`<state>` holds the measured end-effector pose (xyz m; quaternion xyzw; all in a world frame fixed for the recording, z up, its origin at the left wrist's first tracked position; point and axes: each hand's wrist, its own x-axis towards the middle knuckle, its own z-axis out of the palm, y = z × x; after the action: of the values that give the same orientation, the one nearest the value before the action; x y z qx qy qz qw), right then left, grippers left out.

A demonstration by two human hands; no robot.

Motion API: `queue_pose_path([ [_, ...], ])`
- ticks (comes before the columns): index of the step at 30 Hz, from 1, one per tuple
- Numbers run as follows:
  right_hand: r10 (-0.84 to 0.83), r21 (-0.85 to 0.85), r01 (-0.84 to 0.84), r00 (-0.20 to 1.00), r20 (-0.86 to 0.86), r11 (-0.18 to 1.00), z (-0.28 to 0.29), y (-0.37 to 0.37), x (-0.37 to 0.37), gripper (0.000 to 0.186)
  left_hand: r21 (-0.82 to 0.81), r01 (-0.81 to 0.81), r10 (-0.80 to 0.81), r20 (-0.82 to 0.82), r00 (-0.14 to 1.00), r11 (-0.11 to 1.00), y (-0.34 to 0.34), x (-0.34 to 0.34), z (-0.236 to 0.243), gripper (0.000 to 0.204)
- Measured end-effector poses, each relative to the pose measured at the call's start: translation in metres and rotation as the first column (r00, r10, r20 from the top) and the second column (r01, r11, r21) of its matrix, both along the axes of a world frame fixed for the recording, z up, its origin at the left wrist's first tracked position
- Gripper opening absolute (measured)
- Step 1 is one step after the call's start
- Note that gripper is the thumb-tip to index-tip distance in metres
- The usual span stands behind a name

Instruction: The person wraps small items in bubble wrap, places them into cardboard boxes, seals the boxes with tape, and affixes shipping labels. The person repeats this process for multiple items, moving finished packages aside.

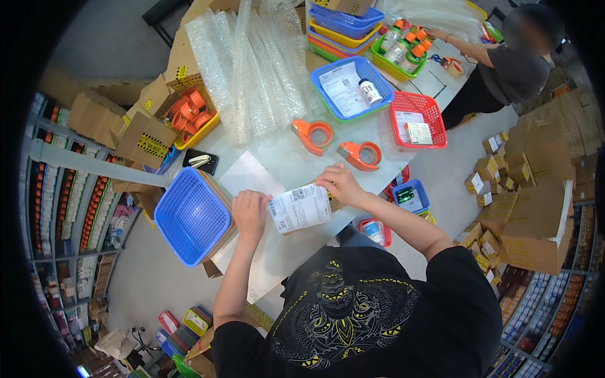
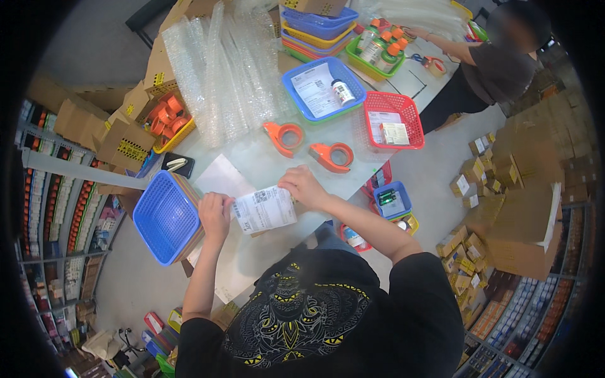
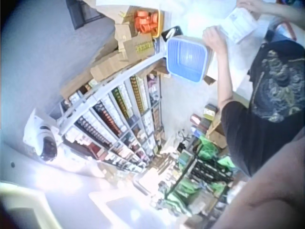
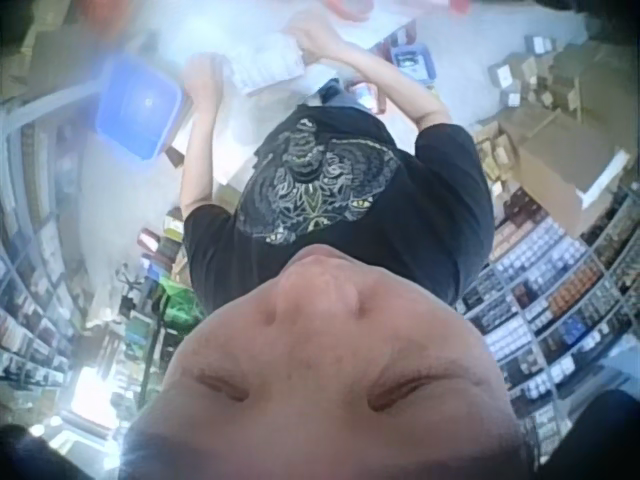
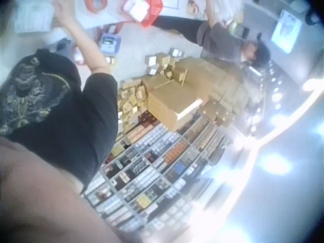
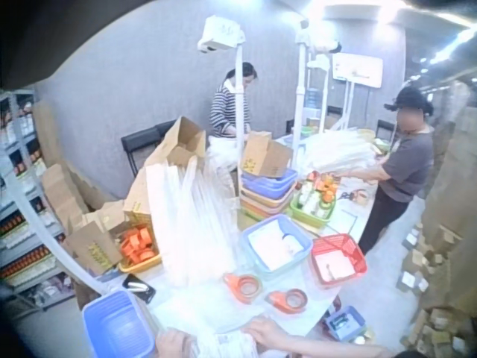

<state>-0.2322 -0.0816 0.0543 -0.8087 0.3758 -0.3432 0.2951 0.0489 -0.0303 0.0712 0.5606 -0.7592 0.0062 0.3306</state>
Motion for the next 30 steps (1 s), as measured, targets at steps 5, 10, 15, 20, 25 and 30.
queue_pose_path([
  [5, -0.038, 0.021, 0.048, 0.935, -0.354, 0.999, -0.032, -0.019, 0.002, 0.008, 0.120, 0.143, -0.141, -0.023, 0.990, 0.982, -0.019, -0.038, -0.022, 0.029],
  [10, -0.083, 0.105, 0.110, 0.970, -0.230, 0.988, -0.067, -0.039, -0.012, 0.010, 0.430, 0.368, -0.438, 0.072, 0.896, 0.824, -0.009, -0.096, -0.057, 0.093],
  [15, -0.248, -0.138, 0.214, 0.918, -0.311, 0.967, -0.120, -0.092, 0.020, 0.026, 0.448, 0.112, -0.170, 0.092, 0.981, 0.887, 0.023, -0.118, -0.055, 0.094],
  [20, -0.351, -0.272, 0.241, 0.793, -0.498, 0.932, -0.156, -0.096, 0.039, 0.025, 0.470, -0.006, -0.010, 0.033, 0.999, 0.882, 0.038, -0.127, -0.056, 0.093],
  [25, -0.212, -0.430, -0.016, 0.852, -0.478, 0.903, -0.147, -0.064, -0.005, 0.027, 0.473, -0.011, -0.018, 0.057, 0.998, 0.881, 0.034, -0.123, -0.058, 0.098],
  [30, -0.233, -0.299, 0.150, 0.935, -0.267, 0.942, -0.101, -0.050, -0.007, 0.035, 0.487, 0.041, -0.073, 0.047, 0.996, 0.873, 0.030, -0.121, -0.056, 0.095],
])
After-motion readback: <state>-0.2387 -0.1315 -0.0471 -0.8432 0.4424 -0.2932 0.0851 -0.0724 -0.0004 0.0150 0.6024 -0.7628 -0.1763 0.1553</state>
